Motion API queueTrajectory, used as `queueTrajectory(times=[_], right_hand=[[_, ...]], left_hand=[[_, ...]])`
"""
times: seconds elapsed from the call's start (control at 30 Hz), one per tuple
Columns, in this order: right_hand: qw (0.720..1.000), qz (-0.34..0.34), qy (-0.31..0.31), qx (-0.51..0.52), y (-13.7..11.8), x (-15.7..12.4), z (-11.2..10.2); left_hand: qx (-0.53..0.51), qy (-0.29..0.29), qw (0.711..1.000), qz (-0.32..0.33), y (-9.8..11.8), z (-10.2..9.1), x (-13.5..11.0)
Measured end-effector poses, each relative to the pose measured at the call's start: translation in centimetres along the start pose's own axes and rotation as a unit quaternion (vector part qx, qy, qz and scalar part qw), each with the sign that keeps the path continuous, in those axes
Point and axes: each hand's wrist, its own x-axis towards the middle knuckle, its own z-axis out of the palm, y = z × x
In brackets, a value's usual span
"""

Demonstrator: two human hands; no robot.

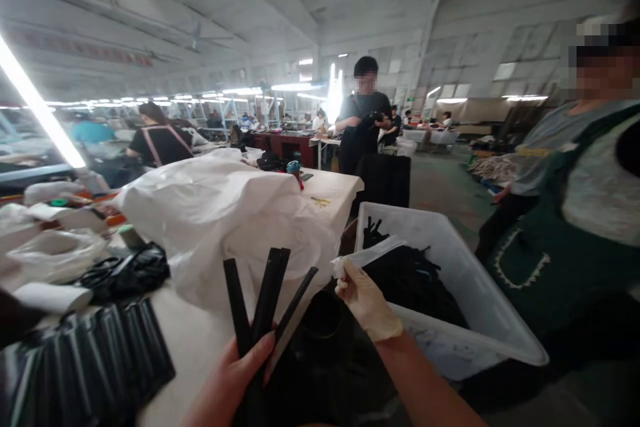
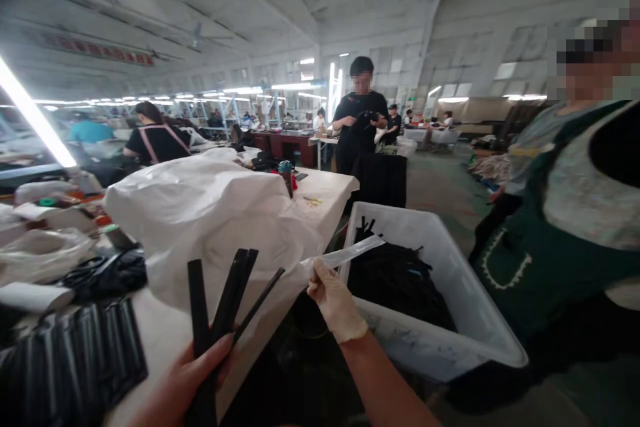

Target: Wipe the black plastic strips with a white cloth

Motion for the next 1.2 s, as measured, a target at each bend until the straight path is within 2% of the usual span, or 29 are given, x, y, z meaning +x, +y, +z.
queueTrajectory(times=[0.1,0.2,0.3,0.4,0.5,0.57,0.67,0.8,0.87,1.0,1.07,1.17,1.2], right_hand=[[0.999,0.016,-0.041,-0.016,1.0,-0.3,0.9],[0.996,0.046,-0.068,-0.029,1.9,-0.6,1.5],[0.994,0.072,-0.071,-0.044,2.3,-0.7,2.1],[0.989,0.052,-0.086,-0.105,2.5,-1.4,2.9],[0.967,0.045,-0.147,-0.204,3.0,-3.0,4.4],[0.946,0.082,-0.194,-0.247,3.7,-4.3,5.4],[0.926,0.139,-0.242,-0.253,5.2,-5.5,6.4],[0.937,0.139,-0.219,-0.232,6.9,-5.7,6.5],[0.935,0.138,-0.225,-0.238,7.5,-6.0,6.6],[0.894,0.154,-0.322,-0.27,7.9,-5.9,7.0],[0.904,0.133,-0.306,-0.268,7.5,-5.1,7.0],[0.947,0.078,-0.213,-0.228,7.9,-4.3,7.1],[0.953,0.069,-0.191,-0.225,8.5,-4.4,7.2]], left_hand=[[0.028,0.016,0.999,0.037,0.5,0.0,-1.1],[0.103,0.022,0.988,0.11,0.6,-0.8,-1.6],[0.176,0.038,0.966,0.185,-0.1,-1.9,-1.4],[0.206,0.05,0.954,0.21,-1.0,-2.7,-1.2],[0.212,0.056,0.952,0.214,-1.4,-2.9,-1.2],[0.204,0.062,0.953,0.217,-1.4,-2.8,-1.2],[0.165,0.068,0.965,0.194,-1.3,-2.8,-1.4],[0.11,0.025,0.989,0.095,-1.6,-3.5,-1.7],[0.086,0.045,0.992,0.074,-1.8,-3.8,-1.8],[0.069,0.098,0.988,0.098,-1.9,-4.5,-2.0],[0.089,0.096,0.987,0.093,-2.0,-4.9,-2.2],[0.117,0.097,0.985,0.087,-2.4,-5.0,-2.5],[0.119,0.107,0.983,0.089,-2.6,-5.0,-2.5]])
